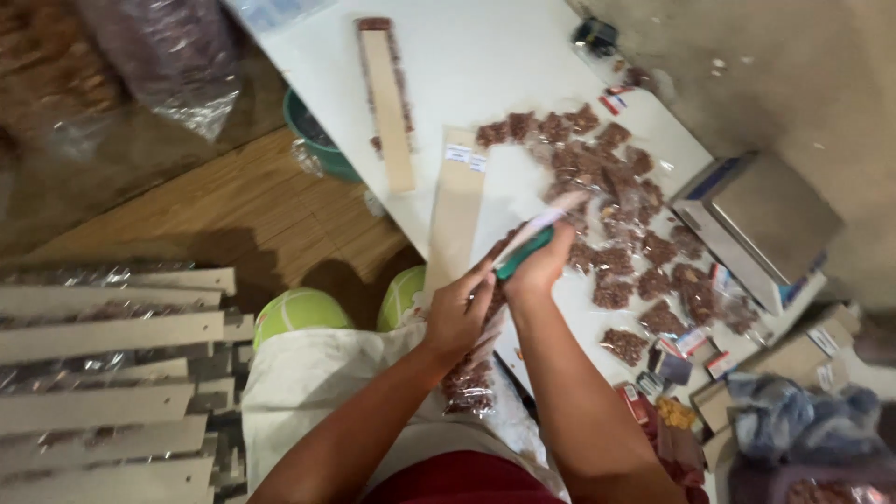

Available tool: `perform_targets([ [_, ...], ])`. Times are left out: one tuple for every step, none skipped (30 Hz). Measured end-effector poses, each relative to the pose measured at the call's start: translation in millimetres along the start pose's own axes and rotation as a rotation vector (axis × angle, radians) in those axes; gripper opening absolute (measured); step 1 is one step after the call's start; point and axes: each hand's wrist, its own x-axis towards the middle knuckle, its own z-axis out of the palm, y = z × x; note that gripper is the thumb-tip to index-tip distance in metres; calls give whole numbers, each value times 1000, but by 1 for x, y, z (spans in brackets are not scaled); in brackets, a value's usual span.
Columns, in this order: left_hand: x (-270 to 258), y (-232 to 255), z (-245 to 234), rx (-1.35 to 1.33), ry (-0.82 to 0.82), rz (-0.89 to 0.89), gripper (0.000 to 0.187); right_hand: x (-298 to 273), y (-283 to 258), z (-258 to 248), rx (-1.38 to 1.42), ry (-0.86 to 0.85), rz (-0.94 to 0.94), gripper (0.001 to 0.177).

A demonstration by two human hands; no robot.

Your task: Stapling small plastic bags containing nuts onto cardboard display strips using a handheld stapler.

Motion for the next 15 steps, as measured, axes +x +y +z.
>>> perform_targets([
  [0, 0, 0, 48, -13, 13, 39, 1, 3, -1, 10, 95, 6, 53],
  [3, 0, -1, 93, -23, 33, 41, 5, 5, 0, 22, 185, 7, 49],
  [11, -6, 1, 90, -41, 45, 41, 3, -6, 9, 33, 194, -9, 49],
  [14, -13, 2, 96, -33, -7, 41, -1, -13, 17, -15, 165, 23, 43],
  [18, -21, 3, 102, -24, -59, 42, -6, -20, 25, -63, 135, 55, 42],
  [28, -40, 1, 100, -31, -52, 42, 32, -17, -6, -57, 138, 46, 42],
  [39, -59, -1, 101, 32, -200, 42, 68, -14, -37, -628, 143, -6, 55],
  [47, -78, -4, 102, 102, -355, 46, 104, -9, -68, -1204, 138, -53, 76],
  [46, -66, -11, 100, 101, -354, 46, 103, -21, -80, -1205, 140, -55, 76],
  [44, -54, -19, 29, 133, -444, 50, 101, -34, -91, -1334, 120, -133, 77],
  [41, -42, -26, -43, 163, -533, 55, 100, -46, -102, -1463, 100, -214, 78],
  [44, -53, -29, -48, 169, -532, 55, 108, -41, -122, -1466, 95, -219, 78],
  [47, -64, -31, 4, 137, -533, 51, 117, -36, -142, -1617, 91, -288, 67],
  [50, -74, -34, 57, 106, -534, 48, 126, -30, -161, -1768, 85, -360, 56],
  [51, -80, -29, 53, 113, -532, 48, 114, -36, -156, -1770, 79, -366, 56],
])
